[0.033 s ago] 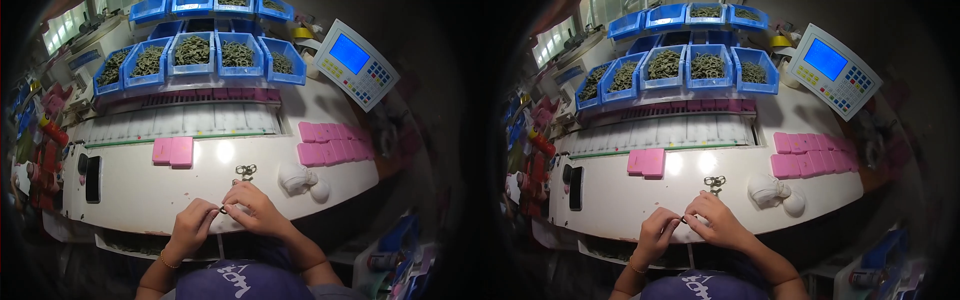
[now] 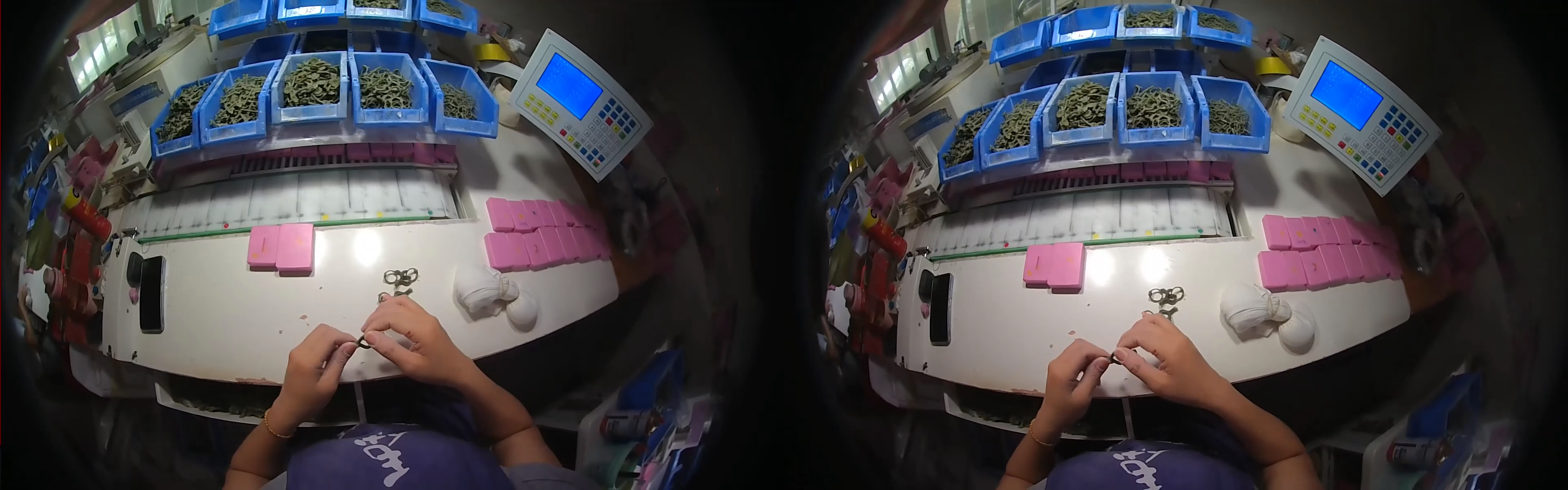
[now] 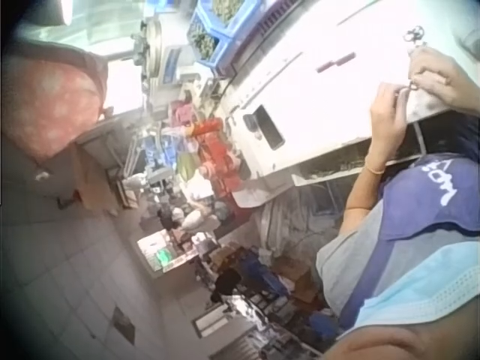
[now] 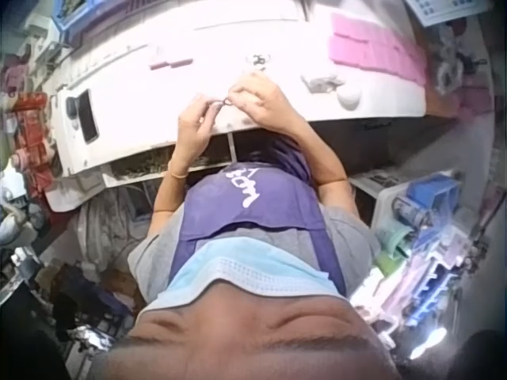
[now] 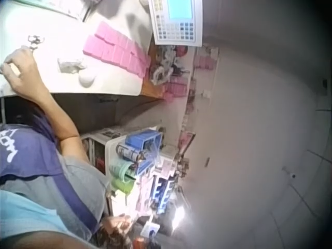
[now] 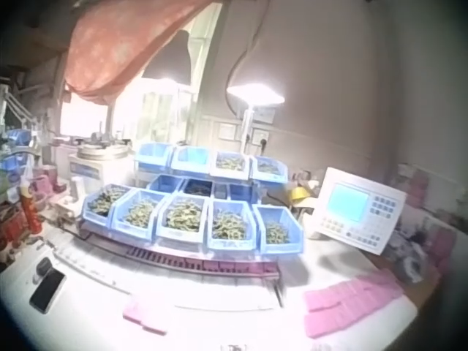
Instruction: Assembling small plastic charms and metal components using molds.
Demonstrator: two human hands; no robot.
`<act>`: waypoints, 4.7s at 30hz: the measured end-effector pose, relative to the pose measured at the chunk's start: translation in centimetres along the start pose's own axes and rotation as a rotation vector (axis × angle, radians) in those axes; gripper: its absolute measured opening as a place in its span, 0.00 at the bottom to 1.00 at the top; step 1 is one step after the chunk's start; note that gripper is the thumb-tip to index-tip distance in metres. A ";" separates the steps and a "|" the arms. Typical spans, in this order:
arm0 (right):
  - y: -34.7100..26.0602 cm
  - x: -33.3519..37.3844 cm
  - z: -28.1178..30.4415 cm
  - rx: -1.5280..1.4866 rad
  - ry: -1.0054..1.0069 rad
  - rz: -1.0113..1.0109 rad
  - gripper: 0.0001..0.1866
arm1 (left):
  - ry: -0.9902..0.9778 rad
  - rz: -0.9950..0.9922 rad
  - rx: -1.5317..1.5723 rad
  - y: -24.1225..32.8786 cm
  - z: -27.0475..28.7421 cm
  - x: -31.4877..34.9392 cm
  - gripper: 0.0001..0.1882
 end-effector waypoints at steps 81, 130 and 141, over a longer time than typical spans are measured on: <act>-1.1 3.6 2.1 -0.118 0.360 0.085 0.17 | 0.327 0.233 0.682 -1.1 -2.1 1.5 0.06; -0.3 3.6 0.4 -0.268 0.213 0.104 0.27 | 0.240 0.312 0.602 -1.0 -2.5 1.3 0.03; 0.0 3.3 0.1 -0.351 0.130 0.066 0.25 | 0.229 0.230 0.463 -0.5 -2.4 1.1 0.04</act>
Point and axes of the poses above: each hand's wrist, its own x-axis away from the middle knuckle, its own z-axis out of the back of the hand, y = z × x, the point moved 7 cm from there along -x, towards the middle knuckle, and after that the axes turned 13 degrees about x, right-handed, at the moved point
